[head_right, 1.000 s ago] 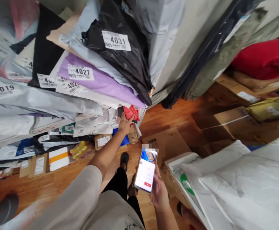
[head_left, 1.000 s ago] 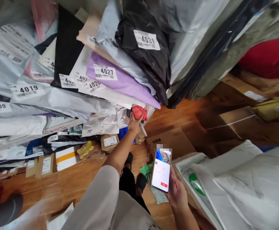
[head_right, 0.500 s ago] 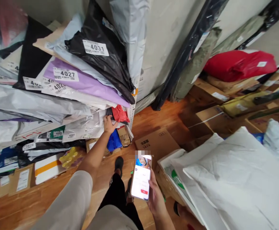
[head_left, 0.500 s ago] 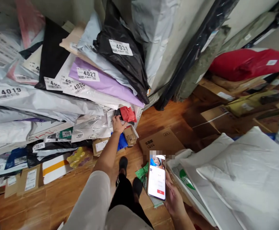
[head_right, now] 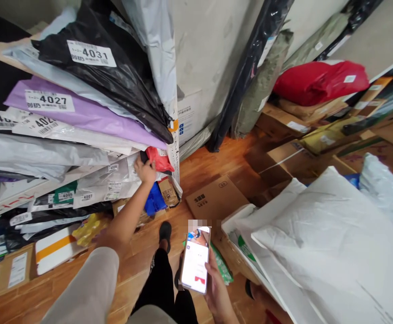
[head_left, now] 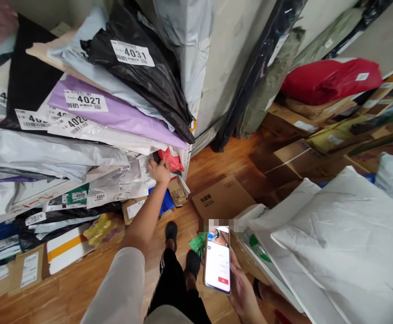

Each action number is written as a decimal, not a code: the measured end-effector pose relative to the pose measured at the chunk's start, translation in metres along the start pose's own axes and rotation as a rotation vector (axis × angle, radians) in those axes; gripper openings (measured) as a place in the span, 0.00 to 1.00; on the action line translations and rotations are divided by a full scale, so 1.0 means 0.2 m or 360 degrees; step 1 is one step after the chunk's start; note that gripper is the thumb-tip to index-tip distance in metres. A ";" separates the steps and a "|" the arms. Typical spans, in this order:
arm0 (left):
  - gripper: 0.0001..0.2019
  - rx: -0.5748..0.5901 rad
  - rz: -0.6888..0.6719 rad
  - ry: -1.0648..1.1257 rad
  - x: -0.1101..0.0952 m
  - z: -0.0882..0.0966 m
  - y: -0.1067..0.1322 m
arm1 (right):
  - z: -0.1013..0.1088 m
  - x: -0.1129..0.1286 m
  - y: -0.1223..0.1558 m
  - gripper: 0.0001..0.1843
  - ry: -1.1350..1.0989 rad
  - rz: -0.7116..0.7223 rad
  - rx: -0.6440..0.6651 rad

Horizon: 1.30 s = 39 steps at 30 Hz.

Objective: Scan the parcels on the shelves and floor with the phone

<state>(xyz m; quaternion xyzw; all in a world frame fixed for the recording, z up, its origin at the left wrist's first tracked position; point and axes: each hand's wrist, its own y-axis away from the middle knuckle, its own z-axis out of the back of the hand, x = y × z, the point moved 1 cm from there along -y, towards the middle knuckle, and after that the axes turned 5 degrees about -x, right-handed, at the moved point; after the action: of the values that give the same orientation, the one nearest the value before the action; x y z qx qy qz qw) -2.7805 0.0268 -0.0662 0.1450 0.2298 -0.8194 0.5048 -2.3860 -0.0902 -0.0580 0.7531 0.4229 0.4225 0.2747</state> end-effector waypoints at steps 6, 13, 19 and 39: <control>0.24 0.0155 -0.0284 0.0212 -0.17 -0.13 0.18 | -0.10 0.04 -0.01 0.42 0.0052 0.0010 0.0071; 0.27 0.0189 -0.0459 0.0229 -0.03 -0.11 0.21 | -0.22 0.03 -0.01 0.44 0.0104 -0.0020 0.0147; 0.24 0.0219 -0.0400 0.0332 -0.02 -0.08 0.19 | -0.24 -0.03 -0.03 0.40 0.0198 -0.0072 0.0182; 0.20 0.0062 0.0357 0.0566 0.03 -0.16 -0.06 | -0.16 0.01 -0.02 0.39 -0.0044 0.0027 0.0017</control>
<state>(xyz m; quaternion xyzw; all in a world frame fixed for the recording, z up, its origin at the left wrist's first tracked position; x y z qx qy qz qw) -2.7938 0.0423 -0.0932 0.3218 0.2818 -0.7238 0.5414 -2.4140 -0.0848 -0.0446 0.7639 0.4148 0.4121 0.2730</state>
